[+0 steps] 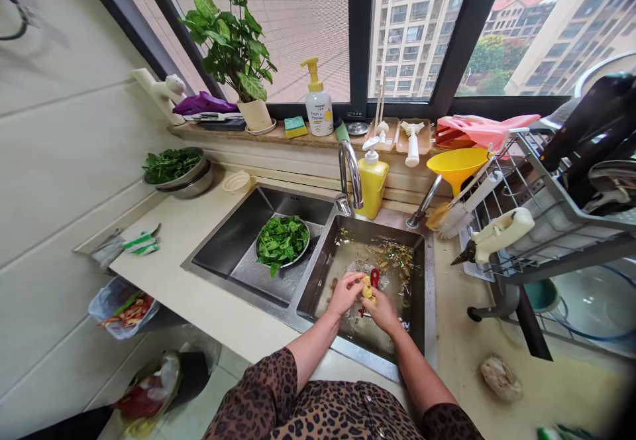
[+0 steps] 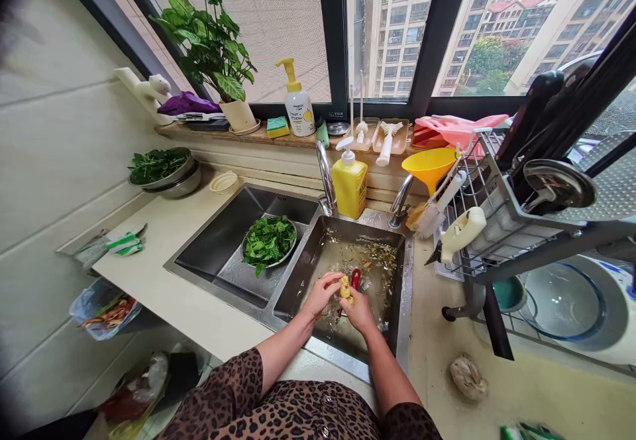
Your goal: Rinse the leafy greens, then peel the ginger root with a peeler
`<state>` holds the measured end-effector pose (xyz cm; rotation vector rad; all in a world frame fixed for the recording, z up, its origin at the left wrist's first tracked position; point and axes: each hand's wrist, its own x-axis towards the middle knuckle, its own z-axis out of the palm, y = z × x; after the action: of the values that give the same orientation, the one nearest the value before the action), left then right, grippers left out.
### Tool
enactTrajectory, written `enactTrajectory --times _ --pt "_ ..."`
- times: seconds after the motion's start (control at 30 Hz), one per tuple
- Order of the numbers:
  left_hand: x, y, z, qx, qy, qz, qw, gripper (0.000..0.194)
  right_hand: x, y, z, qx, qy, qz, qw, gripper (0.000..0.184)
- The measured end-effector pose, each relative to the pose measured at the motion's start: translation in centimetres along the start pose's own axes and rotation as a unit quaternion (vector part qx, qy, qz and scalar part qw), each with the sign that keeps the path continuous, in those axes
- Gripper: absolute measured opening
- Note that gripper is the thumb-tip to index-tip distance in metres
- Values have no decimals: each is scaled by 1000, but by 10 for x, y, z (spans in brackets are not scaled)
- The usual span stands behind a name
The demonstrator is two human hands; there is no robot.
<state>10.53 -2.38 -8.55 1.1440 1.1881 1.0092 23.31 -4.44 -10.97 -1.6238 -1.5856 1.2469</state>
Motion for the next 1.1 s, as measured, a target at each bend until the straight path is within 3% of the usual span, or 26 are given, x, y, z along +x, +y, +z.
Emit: enactTrajectory --times 0.17,0.3,0.57,0.73,1.1 --pt "-1 -3 -1 25 5 -46 999 33 -7 -6 -10 -227 18 4 974 16" --pt "0 -7 1 3 -4 -57 998 36 -10 -13 -14 -323 16 24 946 18" --pt "1 -12 1 -11 -30 -52 998 33 -15 -14 -15 -395 -1 22 918 20" --pt "-1 -14 2 91 -47 -22 995 21 -18 -22 -17 -434 -18 41 900 32" --pt "7 -32 2 77 -27 -96 992 27 -18 -29 -4 -479 -29 49 876 24"
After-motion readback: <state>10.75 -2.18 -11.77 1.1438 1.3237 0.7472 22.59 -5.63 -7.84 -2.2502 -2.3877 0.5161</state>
